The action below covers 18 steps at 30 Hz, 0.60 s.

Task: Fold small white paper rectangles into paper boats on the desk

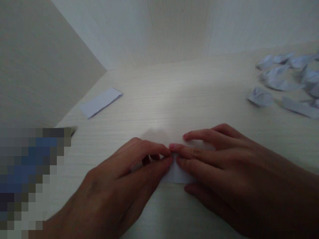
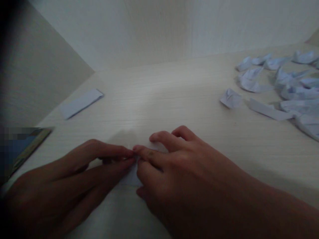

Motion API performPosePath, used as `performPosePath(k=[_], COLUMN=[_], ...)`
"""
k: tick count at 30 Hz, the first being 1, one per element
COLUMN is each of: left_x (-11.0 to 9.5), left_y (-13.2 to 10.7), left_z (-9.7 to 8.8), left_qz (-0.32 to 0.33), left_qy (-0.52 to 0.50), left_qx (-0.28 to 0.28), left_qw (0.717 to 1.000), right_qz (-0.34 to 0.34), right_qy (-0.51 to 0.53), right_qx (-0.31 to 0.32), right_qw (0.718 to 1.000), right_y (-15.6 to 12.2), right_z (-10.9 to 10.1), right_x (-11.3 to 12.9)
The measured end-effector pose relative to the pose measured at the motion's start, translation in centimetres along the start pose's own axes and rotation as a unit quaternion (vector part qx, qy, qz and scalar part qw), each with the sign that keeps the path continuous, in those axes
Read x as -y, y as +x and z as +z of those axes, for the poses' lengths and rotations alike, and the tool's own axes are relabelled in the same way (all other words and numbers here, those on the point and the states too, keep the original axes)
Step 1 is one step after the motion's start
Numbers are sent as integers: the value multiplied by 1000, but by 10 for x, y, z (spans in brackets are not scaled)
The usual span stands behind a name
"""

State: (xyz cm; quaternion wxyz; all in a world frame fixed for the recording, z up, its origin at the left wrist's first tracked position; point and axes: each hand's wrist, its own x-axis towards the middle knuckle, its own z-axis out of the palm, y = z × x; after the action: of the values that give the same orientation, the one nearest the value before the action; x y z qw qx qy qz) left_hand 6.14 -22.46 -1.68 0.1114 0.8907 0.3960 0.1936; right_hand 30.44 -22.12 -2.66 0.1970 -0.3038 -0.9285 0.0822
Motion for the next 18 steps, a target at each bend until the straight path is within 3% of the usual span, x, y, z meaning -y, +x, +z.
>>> performPosePath(k=[18], left_x=[-2], left_y=[0], left_z=[1], left_qz=[0], left_qy=[-6], left_qx=[-12], left_qw=[1000], right_qz=[11], right_qy=[1], right_qx=[-10], right_qw=[1000], right_y=[1], right_z=[0], right_x=[2])
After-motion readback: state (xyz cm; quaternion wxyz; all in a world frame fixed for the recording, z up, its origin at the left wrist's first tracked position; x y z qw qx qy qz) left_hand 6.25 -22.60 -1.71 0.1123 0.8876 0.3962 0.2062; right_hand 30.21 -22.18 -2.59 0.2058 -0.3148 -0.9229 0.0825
